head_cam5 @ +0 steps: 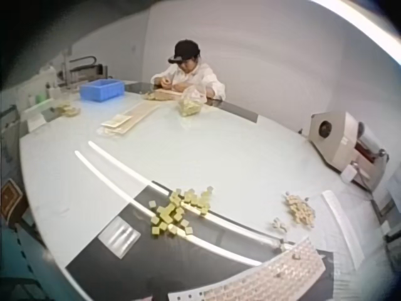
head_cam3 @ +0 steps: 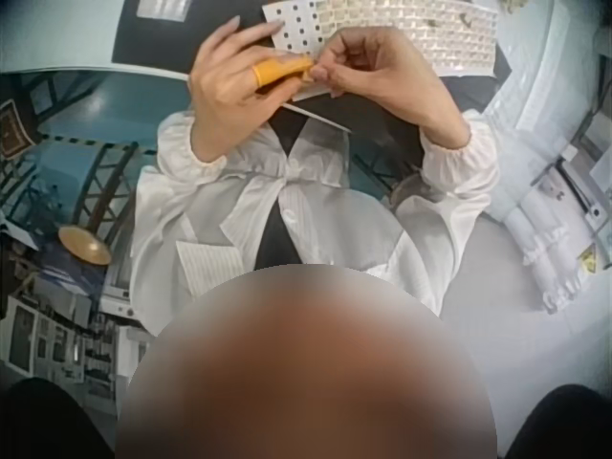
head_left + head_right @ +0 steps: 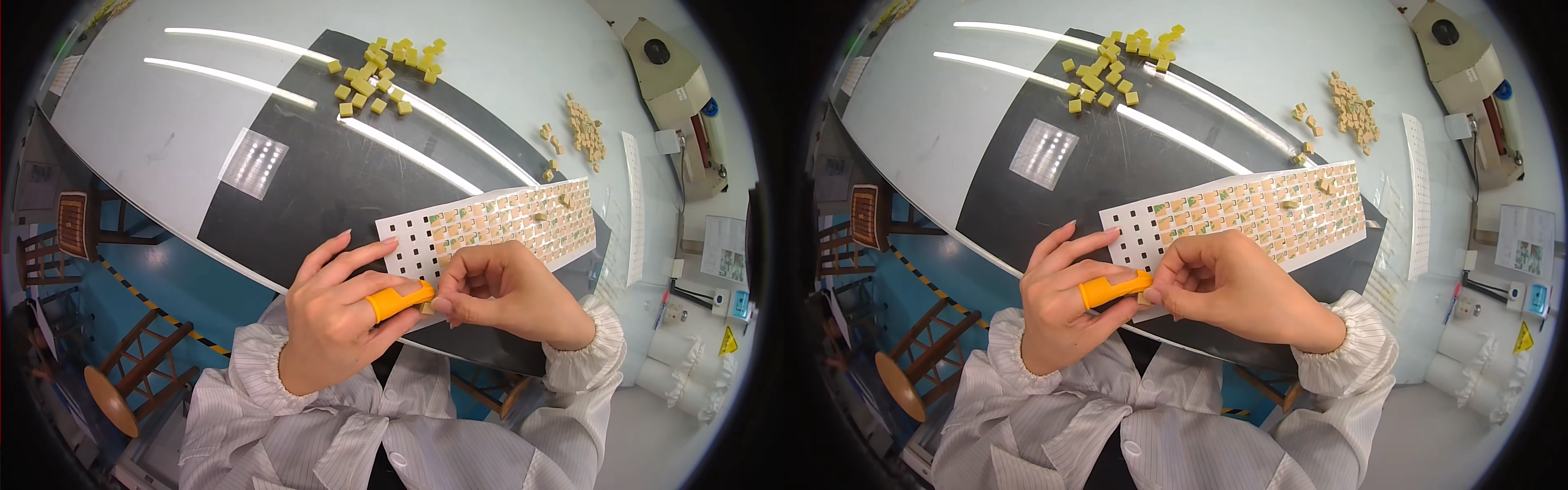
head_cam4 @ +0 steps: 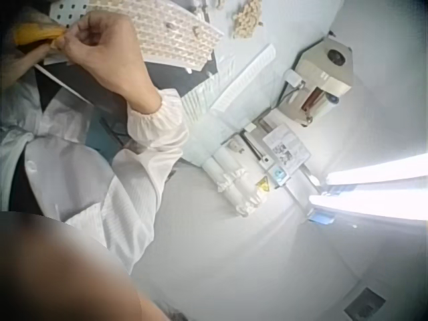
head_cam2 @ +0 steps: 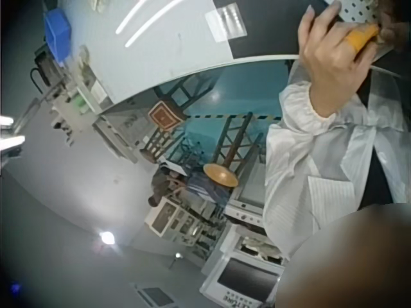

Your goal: Assembling small electronic components into a grid panel on a production line.

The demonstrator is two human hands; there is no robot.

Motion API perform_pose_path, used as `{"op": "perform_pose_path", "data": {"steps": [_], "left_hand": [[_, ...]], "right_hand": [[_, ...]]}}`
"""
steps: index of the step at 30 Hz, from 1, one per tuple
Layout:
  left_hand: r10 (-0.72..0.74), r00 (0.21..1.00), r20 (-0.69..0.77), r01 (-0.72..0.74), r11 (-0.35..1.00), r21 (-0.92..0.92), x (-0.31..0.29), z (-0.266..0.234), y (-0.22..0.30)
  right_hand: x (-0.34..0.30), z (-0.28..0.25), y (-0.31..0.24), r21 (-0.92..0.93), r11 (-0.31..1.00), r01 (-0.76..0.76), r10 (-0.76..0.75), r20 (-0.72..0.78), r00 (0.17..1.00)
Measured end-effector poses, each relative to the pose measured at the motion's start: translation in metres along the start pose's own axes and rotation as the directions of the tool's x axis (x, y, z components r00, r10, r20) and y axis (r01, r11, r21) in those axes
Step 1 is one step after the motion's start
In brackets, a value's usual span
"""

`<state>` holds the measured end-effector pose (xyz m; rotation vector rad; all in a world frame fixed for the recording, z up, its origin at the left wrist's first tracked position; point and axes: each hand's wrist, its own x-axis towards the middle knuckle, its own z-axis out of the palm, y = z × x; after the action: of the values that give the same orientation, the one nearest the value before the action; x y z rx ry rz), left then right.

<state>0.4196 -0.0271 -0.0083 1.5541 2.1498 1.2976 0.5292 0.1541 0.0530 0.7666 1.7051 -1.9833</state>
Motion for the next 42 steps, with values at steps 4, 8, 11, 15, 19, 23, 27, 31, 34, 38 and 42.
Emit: {"op": "perform_pose_path", "data": {"steps": [4, 8, 11, 15, 19, 23, 27, 31, 34, 38, 42], "left_hand": [[-0.001, 1.000, 0.000, 0.001, 1.000, 0.001, 0.000, 0.000, 0.000], [-0.001, 1.000, 0.001, 0.001, 1.000, 0.002, 0.000, 0.000, 0.000], [0.003, 1.000, 0.001, -0.003, 1.000, 0.000, 0.000, 0.000, 0.000], [0.003, 1.000, -0.001, -0.003, 1.000, 0.010, 0.000, -0.001, 0.000], [0.000, 1.000, -0.013, 0.000, 1.000, 0.025, 0.002, 0.000, 0.002], [-0.025, 0.999, -0.025, 0.025, 1.000, -0.003, 0.001, 0.001, 0.002], [-0.026, 0.999, -0.039, 0.025, 1.000, -0.011, 0.000, 0.004, 0.001], [-0.027, 0.999, -0.047, 0.027, 1.000, -0.009, -0.002, 0.004, 0.001], [-0.027, 0.999, -0.040, 0.027, 1.000, -0.005, -0.003, 0.002, 0.000], [-0.003, 0.999, -0.035, 0.004, 0.999, 0.032, -0.002, -0.002, 0.000], [-0.004, 0.999, -0.045, 0.005, 0.999, 0.035, -0.001, -0.001, 0.000]], "right_hand": [[0.001, 0.000, 0.000, -0.010, 1.000, 0.003, -0.003, -0.004, 1.000], [0.000, 0.000, 0.002, 0.006, 1.000, 0.003, -0.003, -0.010, 1.000], [0.000, 0.000, 0.001, -0.022, 1.000, -0.003, 0.003, -0.014, 1.000], [0.001, 0.003, 0.003, -0.104, 0.994, 0.034, -0.038, -0.036, 0.999], [-0.001, 0.014, -0.002, -0.385, 0.922, 0.045, -0.102, -0.129, 0.986], [-0.005, 0.010, -0.004, -0.479, 0.875, 0.071, -0.123, -0.077, 0.989], [-0.013, -0.004, 0.001, -0.614, 0.770, 0.173, -0.345, -0.171, 0.923], [-0.009, -0.018, 0.010, -0.837, 0.546, 0.025, -0.640, -0.398, 0.658], [-0.005, -0.007, 0.010, -0.859, 0.511, -0.018, -0.725, -0.442, 0.528], [-0.001, 0.010, 0.020, -0.804, 0.567, 0.178, -0.655, -0.310, 0.689], [0.000, 0.015, 0.026, -0.823, 0.526, 0.214, -0.666, -0.241, 0.706]]}}
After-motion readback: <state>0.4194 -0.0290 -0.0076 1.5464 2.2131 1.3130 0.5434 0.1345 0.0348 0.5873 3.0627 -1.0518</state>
